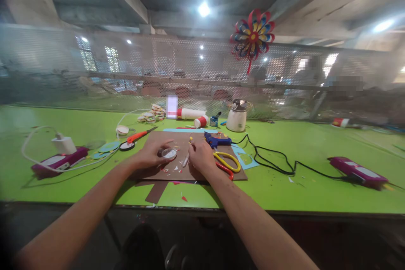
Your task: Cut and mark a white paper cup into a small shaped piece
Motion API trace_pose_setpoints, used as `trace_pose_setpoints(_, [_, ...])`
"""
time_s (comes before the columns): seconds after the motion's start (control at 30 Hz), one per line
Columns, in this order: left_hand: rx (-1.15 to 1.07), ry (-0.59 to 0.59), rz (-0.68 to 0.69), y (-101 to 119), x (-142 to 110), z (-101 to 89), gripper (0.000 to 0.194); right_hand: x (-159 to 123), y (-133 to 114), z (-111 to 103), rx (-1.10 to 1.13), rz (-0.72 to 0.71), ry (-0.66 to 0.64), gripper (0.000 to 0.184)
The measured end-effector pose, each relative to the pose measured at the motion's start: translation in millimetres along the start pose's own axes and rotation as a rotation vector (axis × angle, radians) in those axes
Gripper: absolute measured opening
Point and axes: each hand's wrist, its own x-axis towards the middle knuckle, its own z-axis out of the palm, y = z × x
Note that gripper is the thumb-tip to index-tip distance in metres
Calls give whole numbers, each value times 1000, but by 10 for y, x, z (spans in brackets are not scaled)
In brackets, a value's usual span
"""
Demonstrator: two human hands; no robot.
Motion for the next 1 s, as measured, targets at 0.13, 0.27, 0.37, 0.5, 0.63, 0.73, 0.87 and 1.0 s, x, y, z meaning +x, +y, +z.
trace_pose_setpoints(0.13, [103,37,8,24,-10,-3,74,4,2,-2,2,-1,-3,27])
trace_pose_setpoints(0.27, [169,105,37,59,-2,-18,73,7,6,4,-2,-6,-7,27])
trace_pose_setpoints(0.37, [204,151,60,75,9,-23,68,10,10,11,-8,-8,-10,27])
trace_pose_setpoints(0.5, [213,176,115,91,16,-31,48,11,19,22,-14,-15,-13,27])
trace_pose_setpoints(0.63, [196,217,154,95,24,-43,42,4,21,36,-20,-23,-13,27])
trace_pose_setpoints(0.73, [166,240,162,104,28,-52,44,-2,14,35,-22,-29,-5,27])
trace_pose_setpoints(0.87, [100,261,161,131,16,-58,48,-10,2,21,-19,-36,10,27])
trace_pose_setpoints(1.0, [8,273,169,130,12,-40,45,-13,-6,14,-15,-36,19,27])
